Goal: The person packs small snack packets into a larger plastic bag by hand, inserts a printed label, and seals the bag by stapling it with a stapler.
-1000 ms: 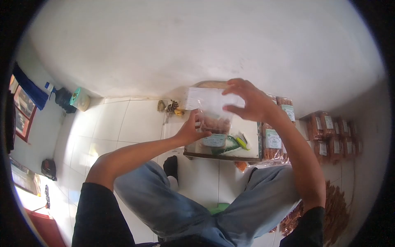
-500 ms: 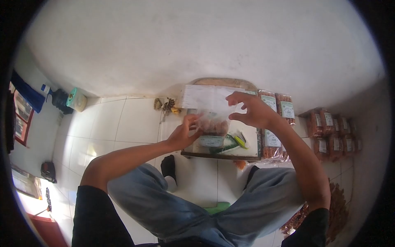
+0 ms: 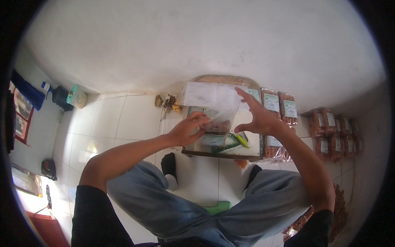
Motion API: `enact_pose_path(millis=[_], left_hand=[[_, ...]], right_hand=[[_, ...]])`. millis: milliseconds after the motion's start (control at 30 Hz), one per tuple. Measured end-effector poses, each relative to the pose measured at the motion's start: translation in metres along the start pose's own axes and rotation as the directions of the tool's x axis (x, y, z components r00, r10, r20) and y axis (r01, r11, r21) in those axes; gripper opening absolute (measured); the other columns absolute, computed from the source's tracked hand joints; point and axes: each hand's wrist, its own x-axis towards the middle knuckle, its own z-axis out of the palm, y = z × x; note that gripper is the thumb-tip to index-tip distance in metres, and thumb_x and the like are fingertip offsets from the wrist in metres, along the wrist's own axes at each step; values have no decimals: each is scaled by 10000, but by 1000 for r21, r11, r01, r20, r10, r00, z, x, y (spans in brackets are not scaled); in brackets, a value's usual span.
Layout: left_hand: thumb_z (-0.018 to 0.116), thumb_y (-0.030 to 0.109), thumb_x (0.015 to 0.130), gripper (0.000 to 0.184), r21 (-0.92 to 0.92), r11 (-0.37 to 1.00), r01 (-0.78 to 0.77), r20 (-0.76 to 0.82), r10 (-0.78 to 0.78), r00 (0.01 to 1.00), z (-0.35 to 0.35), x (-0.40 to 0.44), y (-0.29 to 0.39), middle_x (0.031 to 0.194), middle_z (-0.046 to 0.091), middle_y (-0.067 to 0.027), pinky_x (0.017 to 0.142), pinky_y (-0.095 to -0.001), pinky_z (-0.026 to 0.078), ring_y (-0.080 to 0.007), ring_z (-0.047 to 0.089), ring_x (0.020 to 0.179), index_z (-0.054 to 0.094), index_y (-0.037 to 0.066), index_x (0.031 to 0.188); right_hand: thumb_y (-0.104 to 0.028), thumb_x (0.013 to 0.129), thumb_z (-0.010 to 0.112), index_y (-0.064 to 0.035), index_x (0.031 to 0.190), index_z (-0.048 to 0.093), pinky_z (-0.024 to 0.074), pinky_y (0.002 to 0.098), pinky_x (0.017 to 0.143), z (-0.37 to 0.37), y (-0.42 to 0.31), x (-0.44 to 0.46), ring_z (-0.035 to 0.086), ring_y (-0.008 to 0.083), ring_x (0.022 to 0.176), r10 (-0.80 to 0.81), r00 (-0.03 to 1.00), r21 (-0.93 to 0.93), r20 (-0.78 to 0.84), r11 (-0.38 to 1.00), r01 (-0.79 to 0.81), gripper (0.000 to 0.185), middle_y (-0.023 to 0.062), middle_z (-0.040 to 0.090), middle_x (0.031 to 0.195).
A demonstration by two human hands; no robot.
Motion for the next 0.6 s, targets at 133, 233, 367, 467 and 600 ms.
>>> enact_pose_path(millis=[133, 233, 367, 467, 600], left_hand=[[644, 52, 826, 437, 43, 999, -16, 43, 14, 999, 0, 7, -6, 1273, 469, -155, 908, -370, 485, -302, 577, 1083, 566, 79, 1255], [652, 46, 783, 461, 41, 999, 3, 76, -6, 997, -5, 12, -3, 1277, 468, -153, 909, -366, 486, -303, 574, 1099, 574, 77, 1237], [652, 94, 739, 502, 60, 998, -31, 100, 25, 995, -8, 18, 0, 1371, 429, -168, 923, -403, 490, -313, 587, 1108, 573, 128, 1234], [666, 131, 716, 555, 63, 998, 20, 155, -30, 987, -7, 23, 10, 1408, 404, -181, 930, -412, 488, -325, 591, 1099, 563, 142, 1261], [674, 197, 716, 580, 200, 978, -59, 191, 20, 981, -2, 31, 16, 1426, 389, -179, 923, -411, 490, -323, 610, 1055, 571, 160, 1285]], right_hand=[[-238, 693, 863, -208, 1441, 417, 340, 465, 1121, -9, -14, 3, 271, 325, 1417, -241, 968, -237, -71, 947, 218, 871, 142, 233, 1557], [-230, 683, 862, -170, 1170, 683, 292, 471, 1140, -13, -21, 5, 252, 321, 1428, -276, 961, -305, -16, 917, 258, 522, 113, 290, 1546], [-200, 726, 825, -130, 890, 752, 283, 458, 1142, -10, -15, 10, 259, 309, 1430, -355, 935, -376, 27, 863, 338, 193, 98, 358, 1518], [-204, 741, 813, -126, 847, 749, 281, 451, 1140, -9, -23, 11, 272, 298, 1427, -353, 935, -364, 42, 866, 344, 146, 94, 377, 1510], [-215, 744, 809, -121, 840, 740, 278, 448, 1141, -15, -38, 8, 275, 299, 1427, -310, 946, -450, 93, 834, 318, 151, 97, 384, 1504]])
